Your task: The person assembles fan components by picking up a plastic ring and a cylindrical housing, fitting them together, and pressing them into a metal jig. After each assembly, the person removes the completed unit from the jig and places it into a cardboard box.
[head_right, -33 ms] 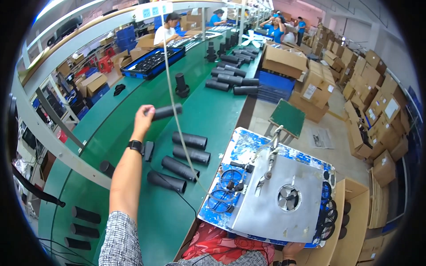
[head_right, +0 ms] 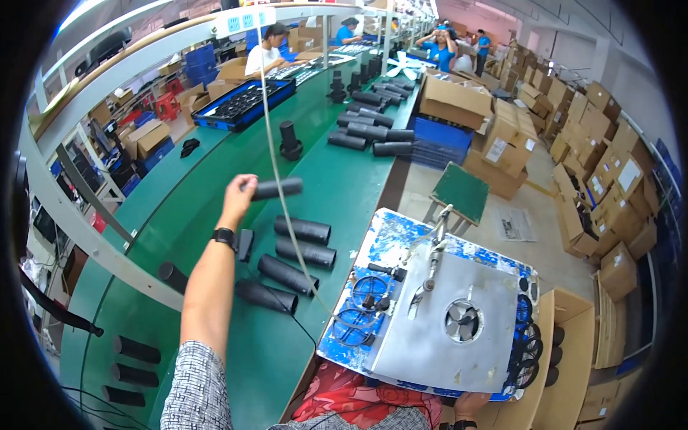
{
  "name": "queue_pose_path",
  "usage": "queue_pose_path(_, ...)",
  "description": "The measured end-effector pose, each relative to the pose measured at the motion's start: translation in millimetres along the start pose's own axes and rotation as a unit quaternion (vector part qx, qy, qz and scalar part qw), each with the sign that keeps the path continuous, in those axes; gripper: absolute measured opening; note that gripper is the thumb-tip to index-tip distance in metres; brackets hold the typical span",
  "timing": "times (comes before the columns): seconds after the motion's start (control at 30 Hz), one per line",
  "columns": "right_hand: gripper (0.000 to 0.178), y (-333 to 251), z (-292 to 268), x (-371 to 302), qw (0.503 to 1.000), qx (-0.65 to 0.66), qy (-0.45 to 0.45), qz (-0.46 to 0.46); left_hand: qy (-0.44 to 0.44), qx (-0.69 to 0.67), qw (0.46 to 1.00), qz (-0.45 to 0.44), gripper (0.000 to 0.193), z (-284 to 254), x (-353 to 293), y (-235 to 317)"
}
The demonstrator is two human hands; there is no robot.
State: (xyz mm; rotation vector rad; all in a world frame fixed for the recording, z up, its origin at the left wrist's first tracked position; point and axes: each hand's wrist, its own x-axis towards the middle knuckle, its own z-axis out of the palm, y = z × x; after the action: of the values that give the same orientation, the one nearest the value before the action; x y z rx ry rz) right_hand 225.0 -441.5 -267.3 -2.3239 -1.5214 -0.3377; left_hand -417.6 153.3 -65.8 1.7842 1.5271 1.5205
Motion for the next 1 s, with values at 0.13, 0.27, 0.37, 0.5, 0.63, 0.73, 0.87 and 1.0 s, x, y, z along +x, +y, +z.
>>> queue_pose_path(0.13, 0.053, -29.0, -30.0, 9.1, 0.999, 0.049, 0.01, -0.001, -0.086, -0.082, 0.992, -0.049, 0.022, 96.6, -11.4, -20.4)
queue_pose_path(0.27, 0.055, -19.0, -6.4, 7.2, 0.998, 0.055, 0.0, -0.017, -0.174, 0.044, 0.975, -0.129, 0.02, 81.8, -20.9, -35.5)
queue_pose_path(0.37, 0.057, -0.6, -6.1, -0.9, 0.999, 0.038, -0.025, -0.02, -0.248, 0.284, 0.926, -0.028, 0.023, 91.8, -33.9, -9.1)
queue_pose_path(0.5, 0.061, -30.5, -28.9, 13.3, 0.997, 0.021, -0.032, 0.066, -0.171, 0.434, 0.885, 0.017, 0.032, 25.6, -54.0, 12.3)
queue_pose_path(0.63, 0.065, -10.4, -18.6, 5.9, 0.999, 0.034, 0.038, -0.006, -0.161, 0.718, 0.642, -0.215, 0.044, -62.6, -73.2, 59.9)
queue_pose_path(0.73, 0.063, -10.1, -1.2, 11.9, 0.999, 0.034, 0.022, -0.029, -0.14, 0.721, 0.548, -0.4, 0.043, -135.2, -96.9, 34.4)
queue_pose_path(0.87, 0.046, 18.0, 23.3, -2.1, 0.996, -0.023, 0.06, -0.056, -0.194, 0.699, 0.637, -0.261, 0.037, -115.9, -133.7, 76.9)
queue_pose_path(1.0, 0.029, -18.0, -5.1, -1.5, 0.998, 0.021, 0.053, 0.006, -0.14, 0.633, 0.761, -0.033, 0.027, -142.8, -178.9, 76.7)
